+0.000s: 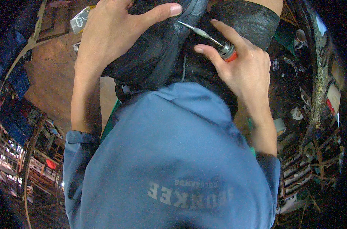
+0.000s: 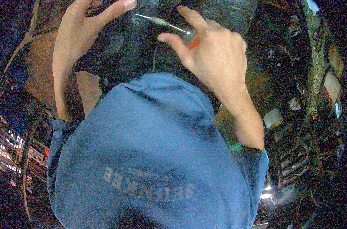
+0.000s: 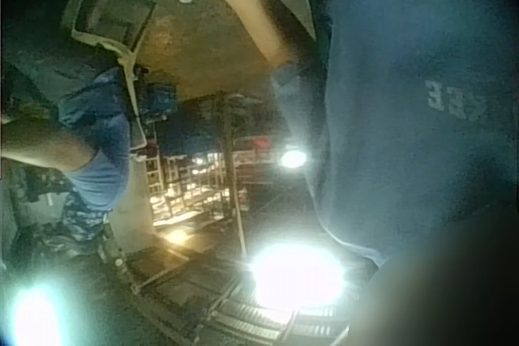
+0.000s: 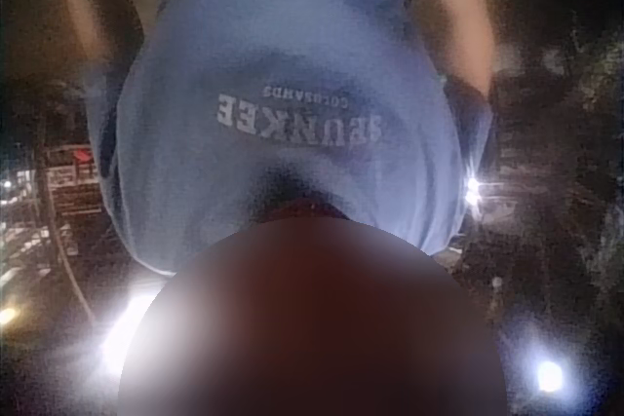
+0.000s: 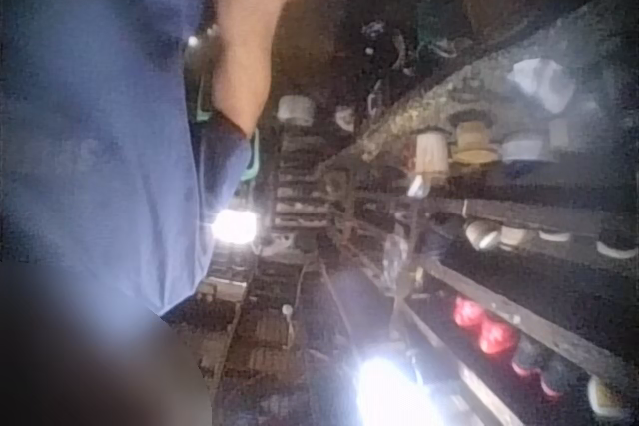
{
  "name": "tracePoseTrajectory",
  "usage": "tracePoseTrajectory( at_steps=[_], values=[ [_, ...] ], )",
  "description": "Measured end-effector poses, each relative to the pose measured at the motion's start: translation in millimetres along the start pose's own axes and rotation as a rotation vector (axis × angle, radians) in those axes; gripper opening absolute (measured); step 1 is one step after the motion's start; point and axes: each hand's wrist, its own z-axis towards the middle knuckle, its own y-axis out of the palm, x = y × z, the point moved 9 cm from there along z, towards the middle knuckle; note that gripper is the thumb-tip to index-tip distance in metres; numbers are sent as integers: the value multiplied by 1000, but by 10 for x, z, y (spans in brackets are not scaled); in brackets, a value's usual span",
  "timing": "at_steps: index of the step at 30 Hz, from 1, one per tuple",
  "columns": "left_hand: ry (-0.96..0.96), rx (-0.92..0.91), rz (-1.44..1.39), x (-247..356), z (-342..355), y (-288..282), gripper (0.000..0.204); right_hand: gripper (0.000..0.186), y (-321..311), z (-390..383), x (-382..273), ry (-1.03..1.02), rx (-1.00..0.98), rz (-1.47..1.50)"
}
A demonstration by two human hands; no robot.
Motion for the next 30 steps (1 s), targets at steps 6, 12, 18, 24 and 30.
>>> tracePoseTrajectory(
  at_steps=[6,12,18,24,30],
  values=[
    [-107,-71,32,-45,-17,-33,45,65,-193,-5,-9,-14,-27,-98],
    [37,-4,-21,1,-38,-92,47,63,-330,122,-133,-46,-20,-255],
    [118,33,5,-70,-28,-66,47,60,-358,246,-232,-172,-17,-314],
    [117,41,11,-107,-31,-48,48,58,-336,293,-282,-295,-22,-355],
    [115,36,23,-108,-26,-31,49,58,-374,363,-279,-340,-35,-404]
  ],
)
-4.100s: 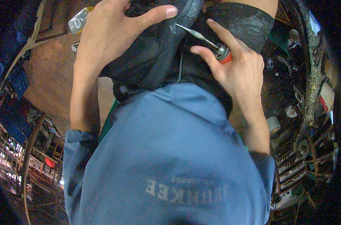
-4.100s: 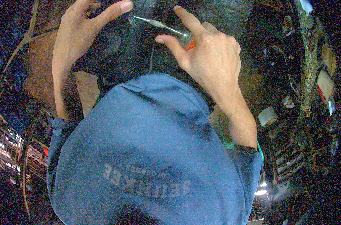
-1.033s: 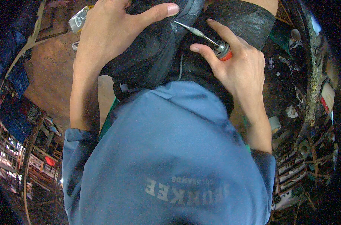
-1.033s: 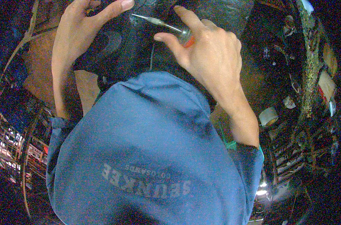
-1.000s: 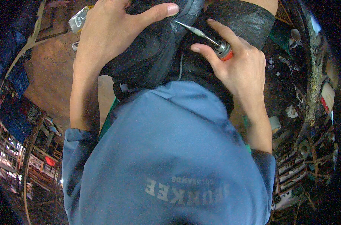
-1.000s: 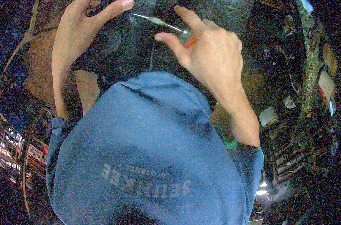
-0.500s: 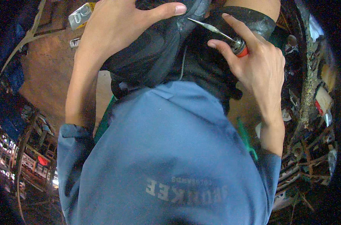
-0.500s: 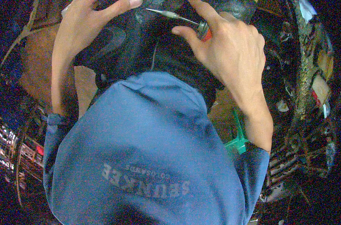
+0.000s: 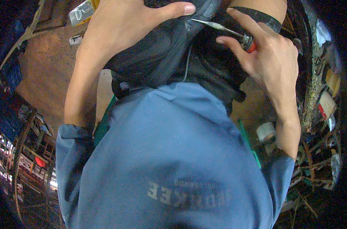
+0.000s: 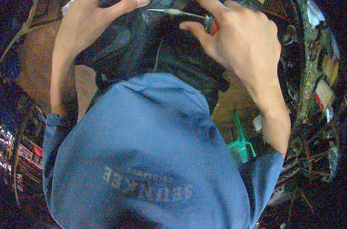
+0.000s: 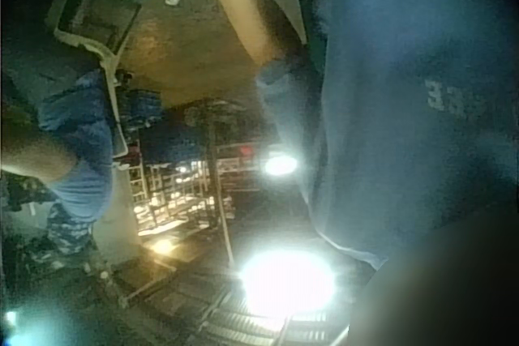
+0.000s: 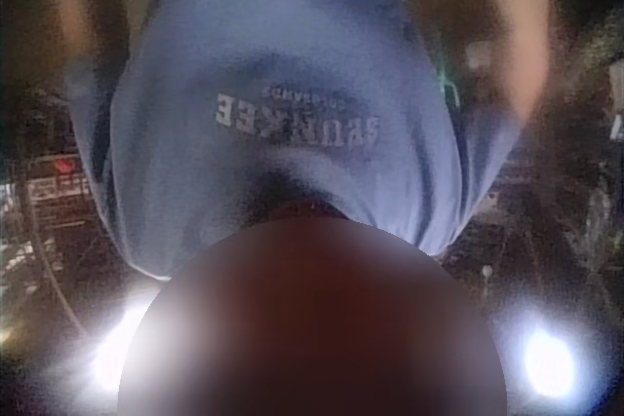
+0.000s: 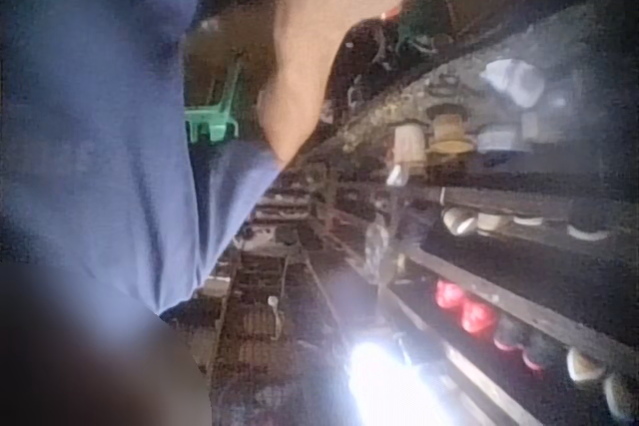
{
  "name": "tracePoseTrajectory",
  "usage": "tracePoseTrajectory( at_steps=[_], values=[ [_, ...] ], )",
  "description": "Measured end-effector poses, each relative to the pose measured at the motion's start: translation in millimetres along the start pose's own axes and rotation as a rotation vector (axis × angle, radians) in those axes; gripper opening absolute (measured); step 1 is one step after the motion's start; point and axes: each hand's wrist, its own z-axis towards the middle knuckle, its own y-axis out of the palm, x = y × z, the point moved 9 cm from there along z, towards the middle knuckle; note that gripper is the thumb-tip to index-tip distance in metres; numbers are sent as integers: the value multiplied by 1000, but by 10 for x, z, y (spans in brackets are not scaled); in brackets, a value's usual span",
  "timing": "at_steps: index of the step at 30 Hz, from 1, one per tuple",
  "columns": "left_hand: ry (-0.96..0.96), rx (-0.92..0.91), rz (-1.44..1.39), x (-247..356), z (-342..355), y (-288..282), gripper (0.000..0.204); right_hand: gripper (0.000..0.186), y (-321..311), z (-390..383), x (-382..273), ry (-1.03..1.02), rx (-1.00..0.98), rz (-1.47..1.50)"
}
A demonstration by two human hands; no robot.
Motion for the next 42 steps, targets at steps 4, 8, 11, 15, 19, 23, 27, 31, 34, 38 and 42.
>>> tracePoseTrajectory(
  at_steps=[4,8,11,15,19,23,27,31,34,38,42],
  values=[
    [-5,-9,15,-4,-4,14,50,58,29,5,-9,-6,-2,47],
    [0,-3,28,-13,-10,10,50,58,49,18,-21,-28,19,73],
    [7,-8,-5,-14,-9,25,49,58,73,-3,5,-12,-1,74],
    [22,-3,-10,15,0,27,49,58,85,-30,-10,-26,20,113],
    [-17,-22,-14,30,8,13,48,58,101,-41,-10,-17,40,140],
    [-16,-25,-33,110,23,-6,48,58,126,-52,0,0,31,154],
    [-38,-12,69,166,-39,-34,48,59,123,-42,-26,-17,64,142],
    [-73,-59,-30,69,16,-19,48,58,134,-45,-24,-11,43,135],
    [-44,-36,-18,56,20,-16,48,57,147,-50,-22,-6,32,143],
    [-74,-45,-30,26,0,-4,49,56,131,-64,14,11,66,161],
    [-189,-110,-21,-34,4,40,49,56,124,-55,63,18,89,142]
  ],
)
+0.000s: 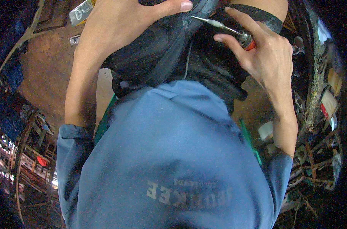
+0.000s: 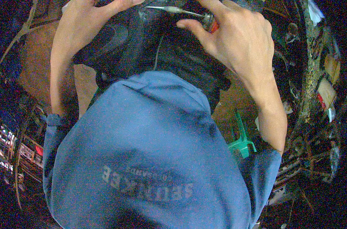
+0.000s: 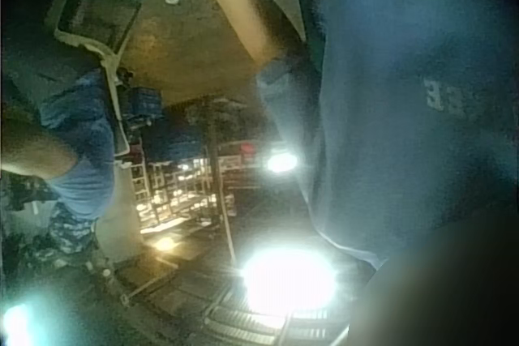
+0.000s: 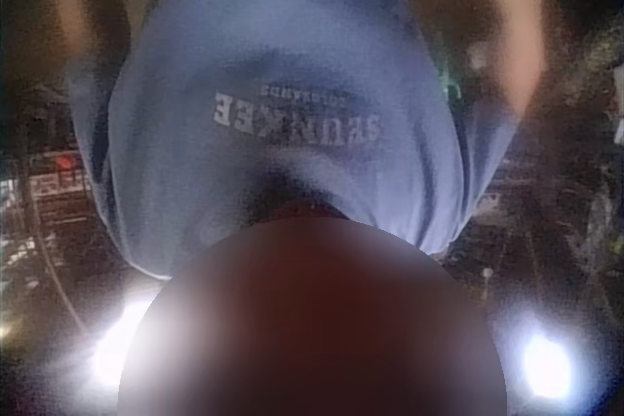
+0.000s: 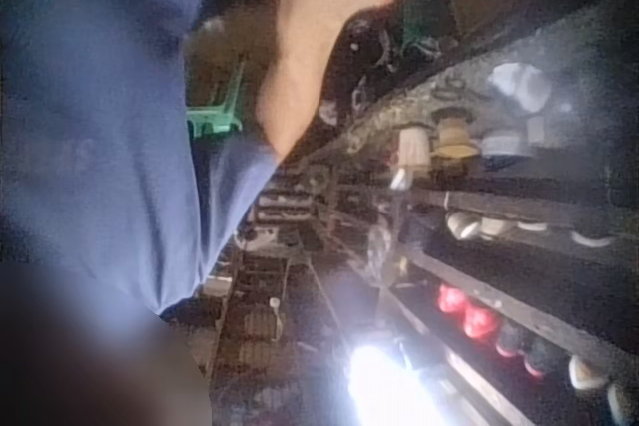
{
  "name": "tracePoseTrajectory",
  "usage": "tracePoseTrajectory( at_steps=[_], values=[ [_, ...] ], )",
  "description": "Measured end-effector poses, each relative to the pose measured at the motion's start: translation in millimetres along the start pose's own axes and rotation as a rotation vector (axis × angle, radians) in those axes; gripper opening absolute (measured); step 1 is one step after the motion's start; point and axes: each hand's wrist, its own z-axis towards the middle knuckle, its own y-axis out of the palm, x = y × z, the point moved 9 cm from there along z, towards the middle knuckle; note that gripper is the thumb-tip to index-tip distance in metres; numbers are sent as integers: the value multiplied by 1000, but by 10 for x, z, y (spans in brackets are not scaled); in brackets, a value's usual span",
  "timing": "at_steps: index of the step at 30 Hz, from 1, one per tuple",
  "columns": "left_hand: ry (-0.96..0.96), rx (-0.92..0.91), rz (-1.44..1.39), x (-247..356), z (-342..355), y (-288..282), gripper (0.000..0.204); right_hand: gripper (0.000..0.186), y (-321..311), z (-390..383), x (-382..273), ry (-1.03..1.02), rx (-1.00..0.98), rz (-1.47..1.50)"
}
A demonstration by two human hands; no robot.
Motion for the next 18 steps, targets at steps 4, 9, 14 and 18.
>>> tracePoseTrajectory(
  at_steps=[4,9,14,18],
  values=[
    [114,86,54,171,-37,-55,49,55,18,-5,7,12,-27,-10],
    [91,49,36,155,-51,-70,49,55,44,11,-25,-1,-44,-9],
    [47,33,-10,69,-13,-39,49,56,62,11,-39,-16,-52,7],
    [27,27,58,17,-41,-32,49,56,54,20,-83,-50,-20,26]
  ],
)
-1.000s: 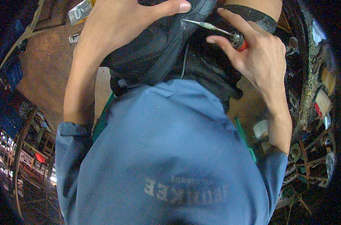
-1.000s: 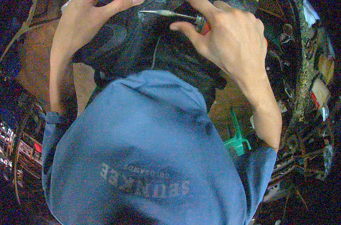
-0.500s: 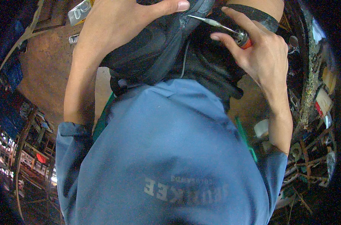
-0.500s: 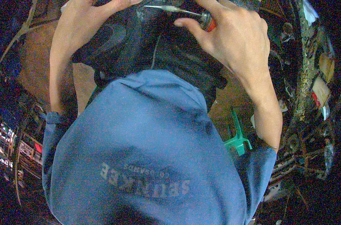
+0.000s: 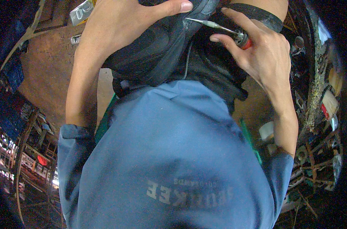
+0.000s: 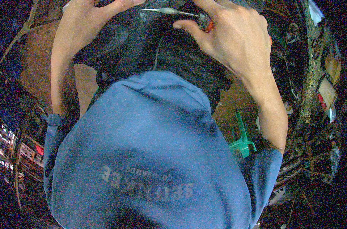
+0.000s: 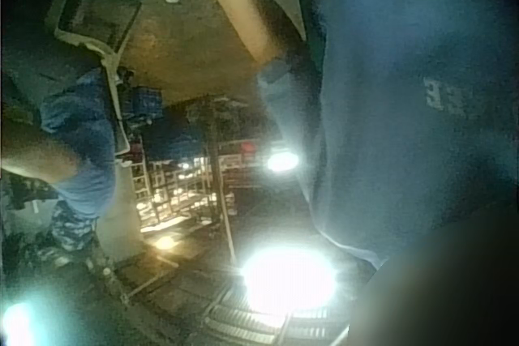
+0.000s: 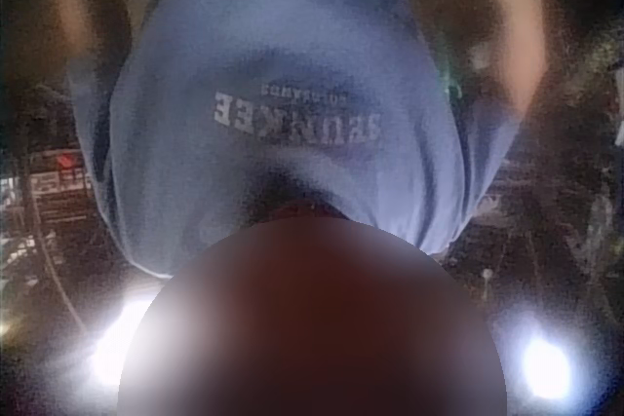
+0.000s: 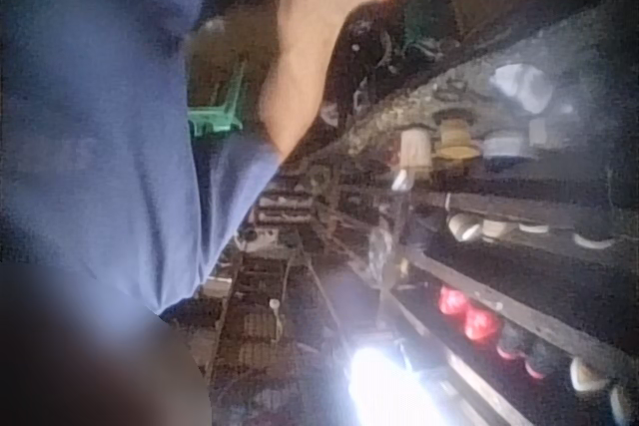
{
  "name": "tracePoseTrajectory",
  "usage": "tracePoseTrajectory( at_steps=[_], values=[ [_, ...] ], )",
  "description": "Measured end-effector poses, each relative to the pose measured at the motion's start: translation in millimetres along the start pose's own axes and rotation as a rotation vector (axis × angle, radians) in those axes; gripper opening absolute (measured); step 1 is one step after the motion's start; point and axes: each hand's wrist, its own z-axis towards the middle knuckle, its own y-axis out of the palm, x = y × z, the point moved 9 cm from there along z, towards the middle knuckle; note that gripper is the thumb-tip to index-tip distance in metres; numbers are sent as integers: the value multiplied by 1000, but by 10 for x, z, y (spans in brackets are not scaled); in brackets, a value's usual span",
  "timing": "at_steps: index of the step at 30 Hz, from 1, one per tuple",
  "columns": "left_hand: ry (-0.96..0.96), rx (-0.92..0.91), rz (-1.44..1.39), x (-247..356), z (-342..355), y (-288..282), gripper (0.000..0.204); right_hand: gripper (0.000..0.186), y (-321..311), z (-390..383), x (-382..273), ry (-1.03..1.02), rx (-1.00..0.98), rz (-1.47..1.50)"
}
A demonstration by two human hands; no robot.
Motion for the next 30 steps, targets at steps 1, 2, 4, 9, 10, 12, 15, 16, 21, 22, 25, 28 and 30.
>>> tracePoseTrajectory(
  at_steps=[1,2,4,9,10,12,15,16,21,22,25,28,30],
  values=[
    [4,4,9,-5,-5,-5,49,56,-6,1,-10,-9,9,8],
    [35,24,-2,17,2,-8,49,56,1,-3,-4,1,-3,4],
    [74,48,-9,41,3,-25,49,56,14,-12,8,22,-27,-4],
    [4,5,-38,-20,-5,-10,48,56,-13,-13,20,44,-15,12],
    [-7,-2,-52,-26,-8,-12,48,56,-19,-14,33,61,-17,17],
    [13,15,-71,2,-6,-35,48,56,-27,-8,39,69,-22,0],
    [6,17,-60,8,-5,-53,49,57,-20,4,22,57,-28,-5],
    [-7,9,-56,0,-7,-50,49,57,-12,8,14,49,-30,-2],
    [6,14,-51,-9,-18,-62,49,57,-7,-4,-53,-21,17,27],
    [13,16,-54,-15,-19,-65,49,57,-8,-8,-54,-26,17,30],
    [6,-28,-165,-92,-30,-61,45,55,-34,-52,32,83,-26,69],
    [-15,-79,-392,-190,-35,-49,40,54,-160,-107,91,205,37,105],
    [73,-59,-394,-169,-35,-90,39,55,-169,-192,89,309,51,208]
  ],
)
